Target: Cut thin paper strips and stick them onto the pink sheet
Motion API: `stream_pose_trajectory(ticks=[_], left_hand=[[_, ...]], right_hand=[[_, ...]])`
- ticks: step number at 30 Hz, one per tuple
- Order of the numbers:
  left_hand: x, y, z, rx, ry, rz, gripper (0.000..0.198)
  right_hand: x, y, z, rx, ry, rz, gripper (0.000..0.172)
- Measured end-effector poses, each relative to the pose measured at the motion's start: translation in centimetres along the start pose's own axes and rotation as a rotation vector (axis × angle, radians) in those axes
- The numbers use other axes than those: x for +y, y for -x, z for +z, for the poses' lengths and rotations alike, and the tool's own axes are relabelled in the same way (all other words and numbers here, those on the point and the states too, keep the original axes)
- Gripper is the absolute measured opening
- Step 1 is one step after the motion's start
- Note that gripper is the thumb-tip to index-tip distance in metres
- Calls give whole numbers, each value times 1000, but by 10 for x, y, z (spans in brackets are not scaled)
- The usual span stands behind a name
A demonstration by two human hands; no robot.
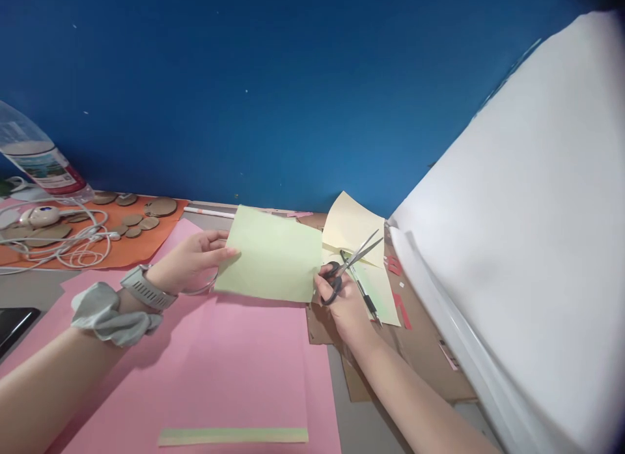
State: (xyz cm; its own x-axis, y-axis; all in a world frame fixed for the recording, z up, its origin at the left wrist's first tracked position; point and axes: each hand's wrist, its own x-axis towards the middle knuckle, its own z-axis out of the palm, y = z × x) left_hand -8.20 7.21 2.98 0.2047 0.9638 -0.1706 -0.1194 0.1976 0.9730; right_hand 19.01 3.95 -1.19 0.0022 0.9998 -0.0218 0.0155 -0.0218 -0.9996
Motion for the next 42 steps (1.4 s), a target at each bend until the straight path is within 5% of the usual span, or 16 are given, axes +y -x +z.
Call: stream_pose_trajectory(ticks=[3, 10, 20, 26, 42], left_hand=[[-2, 0, -4, -42, -135, -6, 25], [-6, -1, 6, 150, -109, 173, 31], [-16, -1, 7, 160, -159, 301, 38], [-25, -2, 5, 239, -181, 303, 36], [-36, -4, -9, 246, -431, 263, 34]], right_hand=[[-3, 0, 2, -3, 70, -11, 20], [-11, 5, 5, 6, 100, 3, 26], [-6, 7, 6, -36, 92, 58, 33], [-7, 7, 6, 4, 184, 17, 28], [3, 0, 5, -135, 320, 80, 19]])
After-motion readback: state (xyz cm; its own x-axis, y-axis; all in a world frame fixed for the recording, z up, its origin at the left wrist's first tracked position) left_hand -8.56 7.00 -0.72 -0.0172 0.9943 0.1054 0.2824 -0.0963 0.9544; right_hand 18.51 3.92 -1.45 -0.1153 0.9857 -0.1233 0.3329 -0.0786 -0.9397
